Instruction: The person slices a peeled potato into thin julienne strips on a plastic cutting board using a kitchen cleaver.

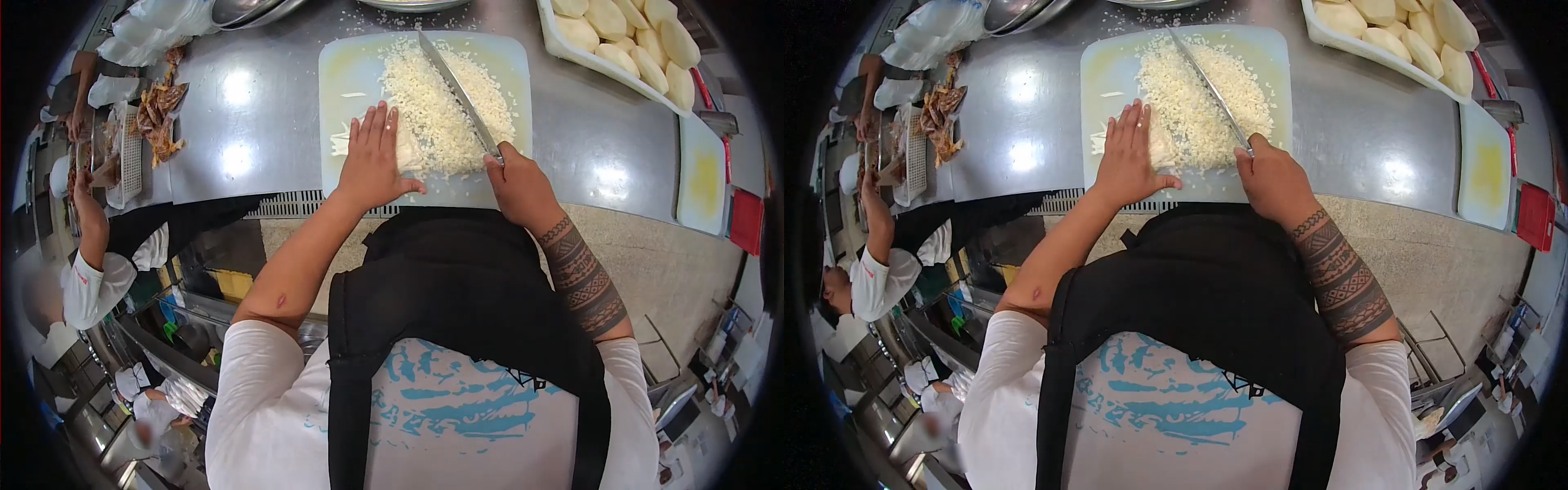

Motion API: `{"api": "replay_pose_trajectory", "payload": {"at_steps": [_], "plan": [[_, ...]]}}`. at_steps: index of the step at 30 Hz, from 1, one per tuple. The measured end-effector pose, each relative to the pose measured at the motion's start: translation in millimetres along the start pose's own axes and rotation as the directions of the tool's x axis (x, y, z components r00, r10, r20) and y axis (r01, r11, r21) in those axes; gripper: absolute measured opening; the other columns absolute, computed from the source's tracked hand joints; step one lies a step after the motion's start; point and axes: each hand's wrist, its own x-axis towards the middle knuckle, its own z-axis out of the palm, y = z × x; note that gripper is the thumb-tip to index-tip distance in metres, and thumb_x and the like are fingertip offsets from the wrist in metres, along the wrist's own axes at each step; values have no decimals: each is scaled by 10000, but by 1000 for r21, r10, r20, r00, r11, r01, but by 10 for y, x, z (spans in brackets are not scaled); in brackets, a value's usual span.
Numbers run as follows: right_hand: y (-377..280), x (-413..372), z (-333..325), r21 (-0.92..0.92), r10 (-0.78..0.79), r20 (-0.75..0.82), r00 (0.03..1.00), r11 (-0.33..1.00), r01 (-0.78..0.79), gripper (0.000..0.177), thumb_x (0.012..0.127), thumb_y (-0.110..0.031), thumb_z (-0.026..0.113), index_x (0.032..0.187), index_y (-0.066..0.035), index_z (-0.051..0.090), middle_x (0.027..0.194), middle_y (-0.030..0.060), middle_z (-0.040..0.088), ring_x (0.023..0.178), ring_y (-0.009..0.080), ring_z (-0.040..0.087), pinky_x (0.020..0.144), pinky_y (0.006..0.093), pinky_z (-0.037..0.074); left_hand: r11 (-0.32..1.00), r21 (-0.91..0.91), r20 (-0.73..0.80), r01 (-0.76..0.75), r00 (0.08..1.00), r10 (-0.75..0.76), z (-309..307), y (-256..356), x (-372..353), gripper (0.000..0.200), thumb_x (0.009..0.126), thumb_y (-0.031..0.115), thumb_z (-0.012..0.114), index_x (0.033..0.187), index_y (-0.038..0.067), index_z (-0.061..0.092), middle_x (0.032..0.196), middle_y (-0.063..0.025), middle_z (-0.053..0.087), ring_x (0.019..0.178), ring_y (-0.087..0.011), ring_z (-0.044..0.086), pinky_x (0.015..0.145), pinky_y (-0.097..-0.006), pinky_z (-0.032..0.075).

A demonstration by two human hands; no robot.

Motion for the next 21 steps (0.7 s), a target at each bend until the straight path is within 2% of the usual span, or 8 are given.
{"api": "replay_pose_trajectory", "payload": {"at_steps": [4, 7, 10, 12, 16, 18, 19, 21], "plan": [[26, 16, -3, 13, -11, 0, 1000, 1000, 11, 366, 1115, -349, 505, 1112, 13, 562, 916, 299, 720, 912, 508, 703, 803, 580, 552, 1000, 4, -49, -28, 998, 28, 71, -137, 111, 1540, 579, 853, 805, 1652, -89, 227, 1698, -343, 265, 1584, -531, 253, 1285, -664, 175], [36, 17, -6, 22, -23, 0, 1000, 999, 23, 363, 1113, -347, 513, 1110, 13, 562, 919, 304, 719, 908, 509, 701, 802, 582, 549, 998, 56, -42, 25, 999, -23, 62, -260, 322, 1533, 582, 837, 821, 1653, -86, 227, 1705, -337, 258, 1599, -514, 236, 1284, -669, 170], [17, 19, -4, 27, -18, -2, 1000, 999, 18, 353, 1112, -342, 514, 1110, 8, 561, 914, 307, 716, 906, 514, 697, 799, 583, 547, 989, 117, -70, 89, 994, -81, 51, -398, 570, 1530, 583, 826, 831, 1661, -72, 223, 1686, -321, 308, 1581, -491, 287, 1290, -623, 211], [-5, 11, 1, 37, 10, -20, 1000, 999, -9, 350, 1108, -346, 530, 1083, 1, 571, 903, 297, 712, 886, 510, 695, 781, 583, 538, 995, 46, -2, 86, 996, -86, 1, -450, 665, 1533, 599, 844, 811, 1678, -57, 198, 1664, -300, 359, 1559, -464, 332, 1287, -587, 243], [-20, -25, -71, 125, 4, -27, 1000, 992, 0, 341, 1100, -338, 558, 1050, -2, 579, 868, 276, 706, 852, 502, 691, 752, 569, 530, 994, 27, 17, 107, 994, -108, -140, -391, 598, 1532, 607, 818, 837, 1683, -51, 177, 1619, -285, 422, 1509, -445, 400, 1263, -537, 310], [-125, -143, -140, 157, 54, -21, 998, 986, -50, 333, 1090, -331, 587, 1033, -3, 586, 835, 262, 698, 824, 496, 688, 729, 552, 522, 993, -30, 91, 116, 989, -113, -208, -372, 520, 1575, 602, 736, 904, 1705, -12, 65, 1623, -298, 418, 1505, -460, 411, 1251, -521, 356], [-199, -198, -183, 154, 52, -24, 998, 987, -47, 333, 1090, -331, 587, 1033, -3, 586, 835, 262, 698, 824, 496, 688, 729, 552, 522, 993, -30, 86, 117, 990, -114, -175, -381, 491, 1575, 602, 736, 904, 1705, -12, 65, 1623, -298, 418, 1505, -460, 411, 1251, -521, 356], [-373, -271, -248, 186, 67, -6, 998, 980, -64, 317, 1082, -326, 601, 1045, -11, 590, 813, 259, 692, 817, 491, 690, 717, 540, 521, 993, -89, -21, 72, 997, -74, -148, -358, 452, 1526, 646, 715, 908, 1703, -20, 89, 1601, -317, 444, 1473, -469, 452, 1234, -495, 390]]}}
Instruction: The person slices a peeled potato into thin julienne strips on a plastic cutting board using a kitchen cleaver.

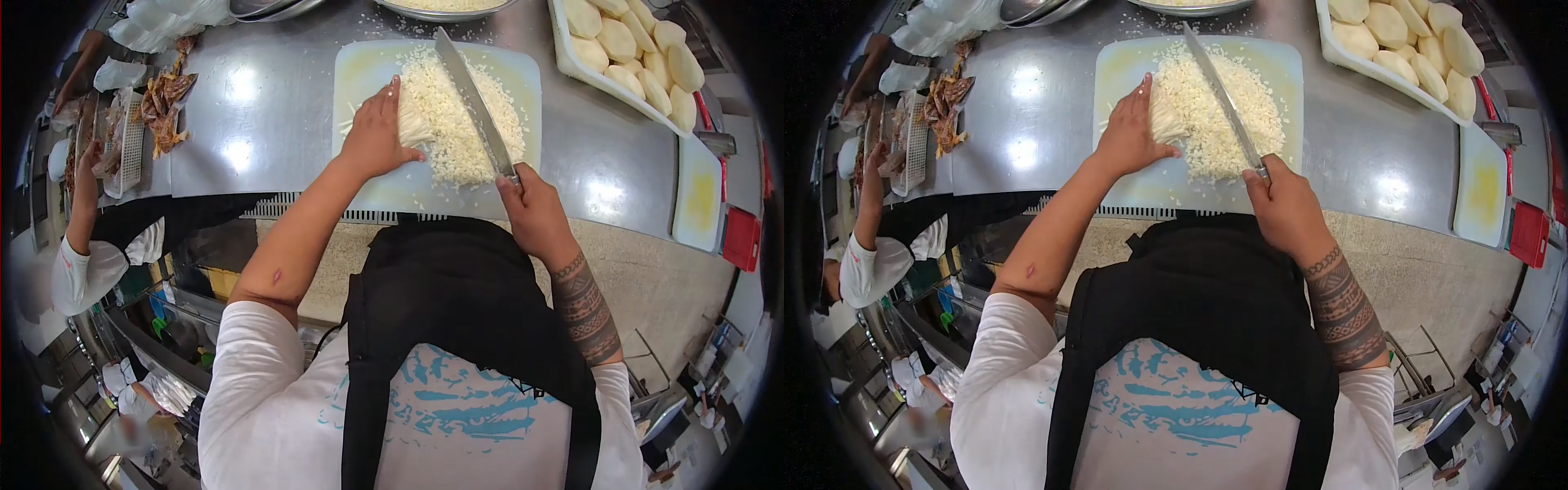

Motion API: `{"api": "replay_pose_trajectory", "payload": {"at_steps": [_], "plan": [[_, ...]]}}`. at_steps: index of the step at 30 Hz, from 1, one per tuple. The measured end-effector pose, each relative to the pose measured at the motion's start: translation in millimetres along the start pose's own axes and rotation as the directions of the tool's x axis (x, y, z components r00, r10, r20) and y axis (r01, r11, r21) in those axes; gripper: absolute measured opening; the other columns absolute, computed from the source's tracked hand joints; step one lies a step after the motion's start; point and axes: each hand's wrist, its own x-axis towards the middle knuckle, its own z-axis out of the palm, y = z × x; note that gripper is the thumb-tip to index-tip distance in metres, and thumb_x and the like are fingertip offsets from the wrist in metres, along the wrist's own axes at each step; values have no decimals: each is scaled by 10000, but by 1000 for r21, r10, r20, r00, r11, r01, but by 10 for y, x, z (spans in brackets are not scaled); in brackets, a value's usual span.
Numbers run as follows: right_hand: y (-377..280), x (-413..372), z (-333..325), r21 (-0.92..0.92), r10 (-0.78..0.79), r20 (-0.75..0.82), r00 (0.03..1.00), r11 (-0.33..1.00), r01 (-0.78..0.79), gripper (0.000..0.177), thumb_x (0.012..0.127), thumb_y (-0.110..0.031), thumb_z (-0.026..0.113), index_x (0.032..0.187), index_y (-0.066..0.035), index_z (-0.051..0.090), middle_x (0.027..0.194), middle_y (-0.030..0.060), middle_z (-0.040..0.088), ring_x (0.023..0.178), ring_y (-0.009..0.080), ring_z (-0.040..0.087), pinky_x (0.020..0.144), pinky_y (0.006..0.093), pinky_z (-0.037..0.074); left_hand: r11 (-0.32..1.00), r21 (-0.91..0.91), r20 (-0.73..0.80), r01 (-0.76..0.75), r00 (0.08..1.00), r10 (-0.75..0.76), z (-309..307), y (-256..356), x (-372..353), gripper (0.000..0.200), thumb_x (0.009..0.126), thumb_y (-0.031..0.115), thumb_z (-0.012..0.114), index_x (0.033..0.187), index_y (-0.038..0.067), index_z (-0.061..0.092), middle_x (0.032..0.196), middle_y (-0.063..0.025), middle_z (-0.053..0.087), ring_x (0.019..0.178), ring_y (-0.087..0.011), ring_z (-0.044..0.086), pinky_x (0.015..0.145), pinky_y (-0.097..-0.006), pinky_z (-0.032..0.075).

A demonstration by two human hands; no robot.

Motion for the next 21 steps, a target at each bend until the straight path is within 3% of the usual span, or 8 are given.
{"api": "replay_pose_trajectory", "payload": {"at_steps": [1, 3, 4, 6, 7, 9, 15, 21], "plan": [[-65, -9, 4, -3, -4, -1, 1000, 1000, 4, 317, 1082, -326, 601, 1045, -11, 590, 813, 259, 692, 817, 491, 690, 717, 540, 521, 1000, 0, -5, 2, 1000, -2, -32, 32, 5, 1526, 646, 715, 908, 1703, -20, 89, 1601, -317, 444, 1473, -469, 452, 1234, -495, 390], [-167, -12, 23, 20, -82, 21, 996, 997, 81, 304, 1076, -317, 605, 1065, -13, 591, 824, 253, 704, 825, 483, 698, 724, 547, 531, 959, -208, 16, 193, 981, -194, -94, 117, 59, 1198, 844, 608, 834, 1664, -51, 260, 1547, -335, 508, 1434, -466, 497, 1222, -475, 404], [-189, 15, 55, 16, -82, 17, 996, 997, 82, 304, 1076, -317, 605, 1065, -13, 591, 824, 253, 704, 825, 483, 698, 724, 547, 531, 959, -211, 13, 189, 982, -191, -20, 89, 97, 1198, 844, 608, 834, 1664, -51, 260, 1547, -335, 508, 1434, -466, 497, 1222, -475, 404], [-199, 107, 158, -107, -127, 22, 992, 986, 129, 306, 1078, -317, 591, 1084, -11, 591, 842, 249, 719, 838, 480, 704, 744, 561, 541, 931, -294, -178, 214, 945, -274, 126, 30, 181, 754, 1022, 415, 684, 1523, -109, 477, 1366, -333, 633, 1295, -462, 589, 1136, -505, 451], [-204, 150, 210, -110, -128, 21, 992, 985, 129, 306, 1078, -317, 591, 1084, -11, 591, 842, 249, 719, 838, 480, 704, 744, 561, 541, 931, -297, -181, 212, 945, -273, 166, 40, 201, 754, 1022, 415, 684, 1523, -109, 477, 1366, -333, 633, 1295, -462, 589, 1136, -505, 451], [-217, 202, 287, -287, -108, 73, 991, 950, 124, 315, 1082, -324, 572, 1085, -9, 588, 856, 252, 727, 847, 480, 706, 764, 575, 547, 929, -325, -259, 178, 928, -268, 253, 81, 226, 434, 1073, 231, 564, 1368, -82, 614, 1255, -289, 687, 1199, -447, 626, 1062, -529, 473], [-166, 190, 213, -240, -98, 104, 990, 963, 121, 318, 1085, -329, 564, 1068, -12, 581, 850, 261, 723, 852, 478, 711, 766, 585, 545, 968, -202, -387, 152, 895, -221, 353, 98, 240, 290, 955, 81, 540, 1212, 8, 655, 1226, -174, 680, 1092, -416, 611, 1001, -528, 465], [-466, -164, 108, -295, -96, 98, 991, 948, 121, 303, 1084, -316, 563, 1063, -15, 594, 852, 260, 723, 841, 478, 713, 767, 588, 549, 964, -58, -252, 260, 930, -266, 264, 208, 275, 286, 938, 71, 538, 1195, 35, 660, 1209, -153, 692, 1133, -416, 611, 987, -549, 468]]}}
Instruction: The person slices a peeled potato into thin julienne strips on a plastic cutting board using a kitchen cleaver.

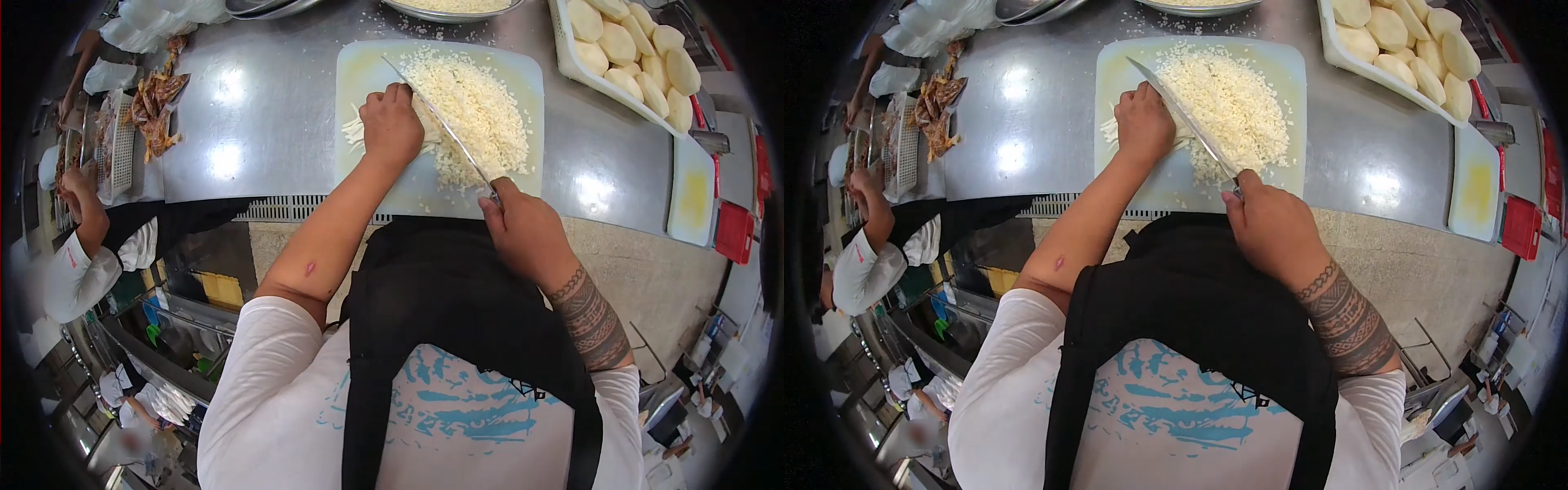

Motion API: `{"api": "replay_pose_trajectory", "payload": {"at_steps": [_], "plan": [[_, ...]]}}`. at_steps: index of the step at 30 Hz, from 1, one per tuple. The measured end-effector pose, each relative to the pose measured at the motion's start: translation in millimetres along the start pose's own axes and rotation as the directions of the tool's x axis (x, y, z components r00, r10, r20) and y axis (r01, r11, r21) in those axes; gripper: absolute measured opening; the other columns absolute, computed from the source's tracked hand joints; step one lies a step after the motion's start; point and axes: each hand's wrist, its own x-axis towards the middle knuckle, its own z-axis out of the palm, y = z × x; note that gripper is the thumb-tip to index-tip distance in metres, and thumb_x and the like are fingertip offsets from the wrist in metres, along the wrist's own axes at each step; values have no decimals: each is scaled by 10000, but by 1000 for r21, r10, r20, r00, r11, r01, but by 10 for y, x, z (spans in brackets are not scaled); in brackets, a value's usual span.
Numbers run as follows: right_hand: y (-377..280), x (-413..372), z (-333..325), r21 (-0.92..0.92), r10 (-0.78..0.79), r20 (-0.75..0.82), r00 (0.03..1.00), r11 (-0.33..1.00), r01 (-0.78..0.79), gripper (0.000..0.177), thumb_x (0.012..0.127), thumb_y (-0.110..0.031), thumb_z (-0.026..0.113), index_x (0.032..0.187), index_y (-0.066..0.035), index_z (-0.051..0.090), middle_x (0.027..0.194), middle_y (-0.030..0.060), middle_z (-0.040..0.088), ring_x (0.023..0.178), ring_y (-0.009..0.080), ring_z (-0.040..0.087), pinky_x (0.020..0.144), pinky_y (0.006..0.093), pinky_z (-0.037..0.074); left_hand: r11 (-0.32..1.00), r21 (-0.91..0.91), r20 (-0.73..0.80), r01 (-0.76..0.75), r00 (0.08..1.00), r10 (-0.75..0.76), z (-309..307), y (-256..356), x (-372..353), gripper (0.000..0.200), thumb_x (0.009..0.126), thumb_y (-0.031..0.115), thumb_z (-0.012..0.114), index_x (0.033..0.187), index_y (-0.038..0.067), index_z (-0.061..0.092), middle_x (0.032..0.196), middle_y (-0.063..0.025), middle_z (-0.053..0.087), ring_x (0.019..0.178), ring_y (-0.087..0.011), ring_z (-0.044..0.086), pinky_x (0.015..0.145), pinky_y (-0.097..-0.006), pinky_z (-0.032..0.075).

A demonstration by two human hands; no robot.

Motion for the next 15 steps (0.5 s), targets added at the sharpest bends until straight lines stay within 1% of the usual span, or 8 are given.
{"api": "replay_pose_trajectory", "payload": {"at_steps": [4, 6, 7, 9, 10, 12, 13, 15], "plan": [[189, 419, 336, -12, -18, -40, 999, 1000, 18, 300, 1085, -310, 559, 1081, -12, 584, 844, 254, 724, 836, 477, 716, 765, 587, 554, 1000, -27, 3, 2, 1000, -2, 18, 5, -3, 284, 941, 80, 538, 1195, 53, 665, 1210, -141, 695, 1151, -411, 611, 994, -554, 463], [226, 542, 362, 9, -52, -76, 996, 999, 53, 307, 1090, -309, 544, 1081, -4, 584, 856, 262, 722, 849, 480, 717, 772, 586, 556, 1000, 18, -37, -1, 999, 1, 52, -20, -10, 288, 941, 83, 547, 1199, 49, 670, 1206, -141, 700, 1155, -412, 612, 995, -552, 462], [122, 457, 282, 15, -52, -74, 996, 998, 54, 307, 1090, -309, 544, 1081, -4, 584, 856, 262, 722, 849, 480, 717, 772, 586, 556, 1000, 24, -33, -1, 999, 2, 49, -42, -1, 288, 941, 83, 547, 1199, 49, 670, 1206, -141, 700, 1155, -412, 612, 995, -552, 462], [-61, 162, 110, 89, 2, -4, 1000, 996, -2, 317, 1094, -307, 533, 1089, 5, 583, 862, 277, 713, 878, 481, 716, 783, 581, 555, 999, 24, 31, 22, 999, -22, 73, -47, 5, 324, 906, 75, 553, 1209, 53, 667, 1231, -125, 689, 1135, -395, 600, 988, -553, 423], [-35, 206, 173, 90, 9, -11, 1000, 996, -8, 317, 1094, -307, 533, 1089, 5, 583, 862, 277, 713, 878, 481, 716, 783, 581, 555, 1000, 21, 31, 12, 999, -13, 84, -48, 28, 324, 906, 75, 553, 1209, 53, 667, 1231, -125, 689, 1135, -395, 600, 988, -553, 423], [87, 330, 407, 74, -75, -65, 995, 994, 79, 307, 1094, -299, 530, 1084, 5, 573, 849, 277, 707, 860, 485, 712, 771, 589, 551, 999, -18, -40, -26, 999, 26, 95, -71, -13, 296, 912, 73, 552, 1181, 50, 674, 1198, -135, 699, 1133, -400, 600, 987, -556, 422], [135, 405, 448, 78, -65, -69, 995, 994, 71, 307, 1094, -299, 530, 1084, 5, 573, 849, 277, 707, 860, 485, 712, 771, 589, 551, 999, -20, -34, -35, 999, 35, 106, -64, -41, 296, 912, 73, 552, 1181, 50, 674, 1198, -135, 699, 1133, -400, 600, 987, -556, 422], [197, 593, 460, 100, -58, -93, 994, 993, 67, 302, 1094, -299, 529, 1092, 2, 555, 835, 270, 703, 843, 485, 707, 761, 593, 549, 999, -26, -90, -41, 995, 38, 107, -72, -21, 270, 920, 74, 549, 1155, 47, 680, 1177, -139, 700, 1125, -403, 598, 987, -557, 420]]}}
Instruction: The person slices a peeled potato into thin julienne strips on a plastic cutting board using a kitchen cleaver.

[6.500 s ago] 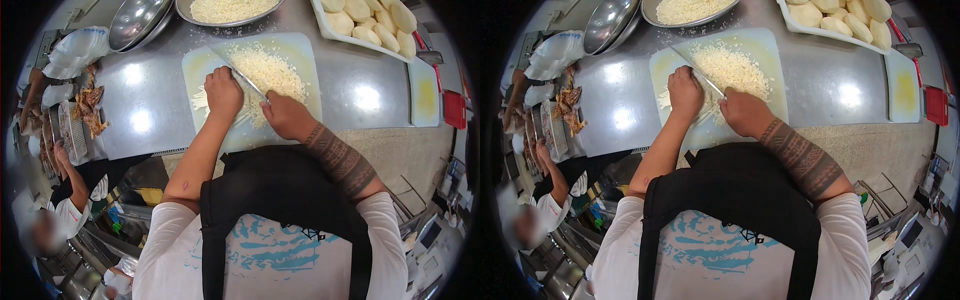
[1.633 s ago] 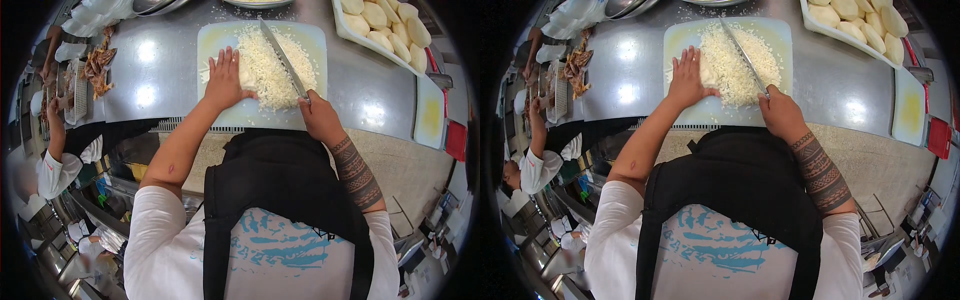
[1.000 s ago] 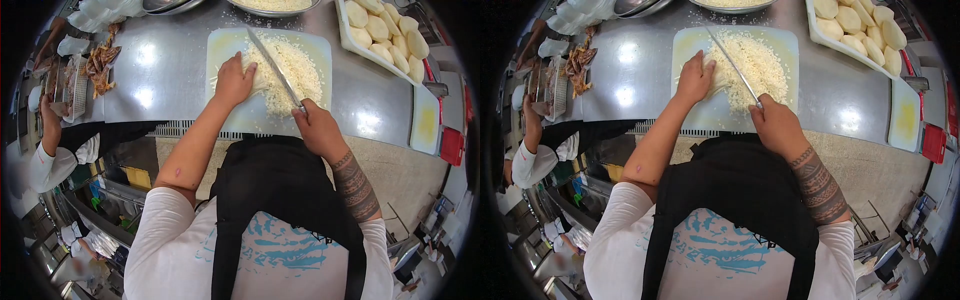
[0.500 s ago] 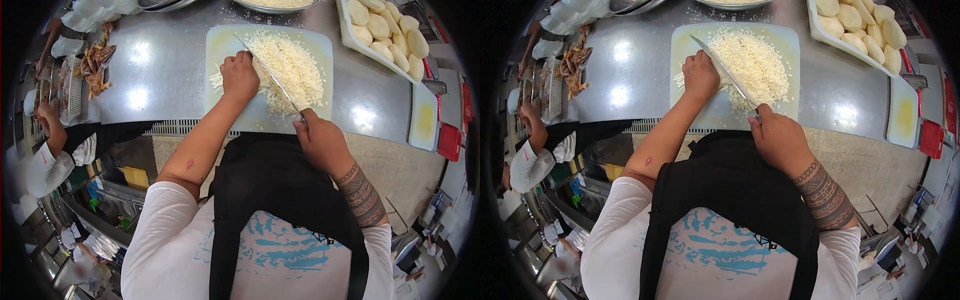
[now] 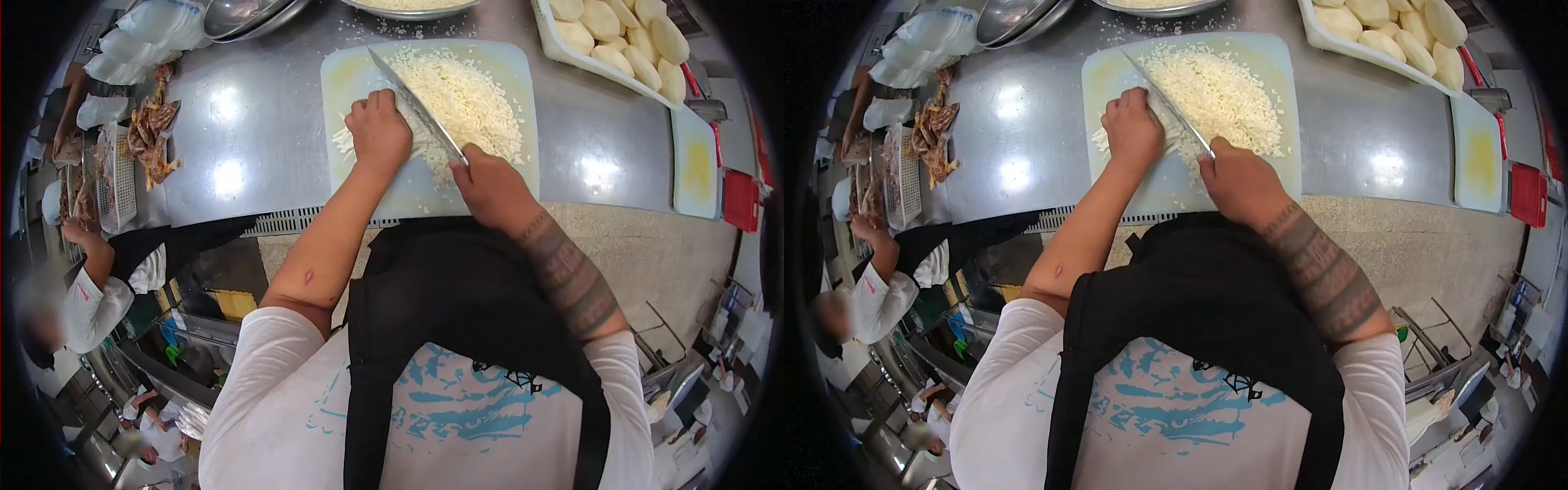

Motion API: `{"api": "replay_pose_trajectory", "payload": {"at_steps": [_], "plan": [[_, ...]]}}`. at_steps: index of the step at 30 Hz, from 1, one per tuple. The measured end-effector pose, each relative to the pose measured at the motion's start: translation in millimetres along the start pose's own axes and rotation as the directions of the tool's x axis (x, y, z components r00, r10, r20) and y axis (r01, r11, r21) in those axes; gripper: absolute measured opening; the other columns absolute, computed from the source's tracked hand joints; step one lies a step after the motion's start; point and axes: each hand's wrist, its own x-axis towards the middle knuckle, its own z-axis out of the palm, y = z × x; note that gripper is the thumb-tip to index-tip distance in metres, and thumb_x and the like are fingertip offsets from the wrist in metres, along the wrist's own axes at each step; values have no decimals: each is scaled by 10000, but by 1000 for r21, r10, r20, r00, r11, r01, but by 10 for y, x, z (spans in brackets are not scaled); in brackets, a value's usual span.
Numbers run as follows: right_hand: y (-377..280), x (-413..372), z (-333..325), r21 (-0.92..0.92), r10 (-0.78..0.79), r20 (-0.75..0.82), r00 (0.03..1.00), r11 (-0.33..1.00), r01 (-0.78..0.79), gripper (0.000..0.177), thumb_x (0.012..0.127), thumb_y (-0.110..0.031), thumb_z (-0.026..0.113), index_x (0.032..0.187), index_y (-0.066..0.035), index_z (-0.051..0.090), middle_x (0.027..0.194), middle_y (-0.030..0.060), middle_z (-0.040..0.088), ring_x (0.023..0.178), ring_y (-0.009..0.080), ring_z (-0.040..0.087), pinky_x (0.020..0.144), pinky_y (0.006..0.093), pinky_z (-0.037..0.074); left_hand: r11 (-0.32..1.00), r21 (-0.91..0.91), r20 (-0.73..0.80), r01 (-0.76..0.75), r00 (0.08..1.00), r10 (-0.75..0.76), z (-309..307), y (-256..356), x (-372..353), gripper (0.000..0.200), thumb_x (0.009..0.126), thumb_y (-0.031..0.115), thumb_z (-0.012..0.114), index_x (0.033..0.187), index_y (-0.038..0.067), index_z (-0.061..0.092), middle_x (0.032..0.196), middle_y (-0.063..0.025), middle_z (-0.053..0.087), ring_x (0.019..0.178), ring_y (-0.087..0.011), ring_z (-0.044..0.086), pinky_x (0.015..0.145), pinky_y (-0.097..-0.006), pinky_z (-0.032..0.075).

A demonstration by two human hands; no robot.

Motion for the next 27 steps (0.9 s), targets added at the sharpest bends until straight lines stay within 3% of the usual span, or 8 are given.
{"api": "replay_pose_trajectory", "payload": {"at_steps": [3, 7, 12, 16, 19, 22, 25, 27], "plan": [[-281, -378, -251, 23, 39, 65, 997, 999, -41, 297, 1093, -295, 529, 1083, 0, 553, 833, 269, 703, 832, 487, 702, 759, 598, 546, 999, 17, 65, 43, 997, -44, 9, -16, 23, 266, 923, 76, 552, 1156, 42, 676, 1164, -140, 698, 1130, -403, 592, 989, -556, 417], [-155, -208, 9, 10, 26, 16, 1000, 1000, -26, 295, 1089, -292, 534, 1086, 2, 553, 817, 269, 702, 813, 489, 701, 749, 592, 547, 999, 3, 65, 50, 997, -50, 7, 2, -13, 255, 921, 70, 559, 1147, 40, 672, 1152, -140, 695, 1105, -402, 590, 976, -555, 419], [-339, -441, -200, 69, 35, 48, 998, 997, -38, 297, 1087, -298, 539, 1084, -1, 553, 793, 263, 698, 791, 483, 702, 730, 590, 545, 999, -39, -21, 12, 1000, -13, 43, -38, -3, 215, 924, 67, 565, 1114, 40, 662, 1127, -141, 692, 1063, -400, 585, 947, -549, 420], [-205, -260, 98, 24, -22, -68, 997, 999, 24, 302, 1088, -302, 541, 1083, -1, 554, 791, 259, 701, 776, 477, 703, 720, 586, 544, 998, -59, -7, 19, 1000, -19, 12, -18, -12, 212, 922, 67, 574, 1115, 38, 655, 1125, -148, 690, 1084, -401, 582, 959, -547, 417], [-348, -410, -52, 24, 8, -34, 999, 1000, -7, 304, 1090, -304, 539, 1082, 0, 556, 792, 252, 703, 755, 470, 702, 702, 581, 543, 999, -41, 54, 27, 998, -25, -12, -48, -19, 215, 921, 60, 576, 1121, 33, 652, 1128, -161, 689, 1087, -403, 583, 966, -546, 416], [-323, -414, 11, 99, 89, 57, 994, 991, -94, 313, 1095, -309, 549, 1127, 2, 562, 832, 272, 703, 830, 494, 697, 740, 591, 527, 1000, -10, 51, 23, 998, -22, 20, -24, -20, 226, 925, 66, 578, 1134, 28, 655, 1132, -169, 690, 1099, -402, 585, 977, -541, 414], [-160, -139, 167, 79, -24, -83, 996, 996, 30, 324, 1097, -315, 547, 1134, 7, 555, 846, 276, 708, 836, 494, 702, 751, 601, 525, 999, -46, -25, -13, 1000, 12, 19, -37, -17, 224, 927, 72, 581, 1133, 25, 653, 1131, -167, 694, 1104, -403, 586, 987, -538, 414], [-416, -372, -88, 87, 77, 16, 997, 993, -78, 327, 1099, -314, 546, 1114, 13, 561, 835, 274, 699, 824, 491, 697, 744, 600, 522, 997, -62, 18, 38, 999, -37, 30, -46, -10, 225, 929, 75, 583, 1138, 22, 650, 1146, -168, 695, 1111, -404, 584, 1004, -537, 410]]}}
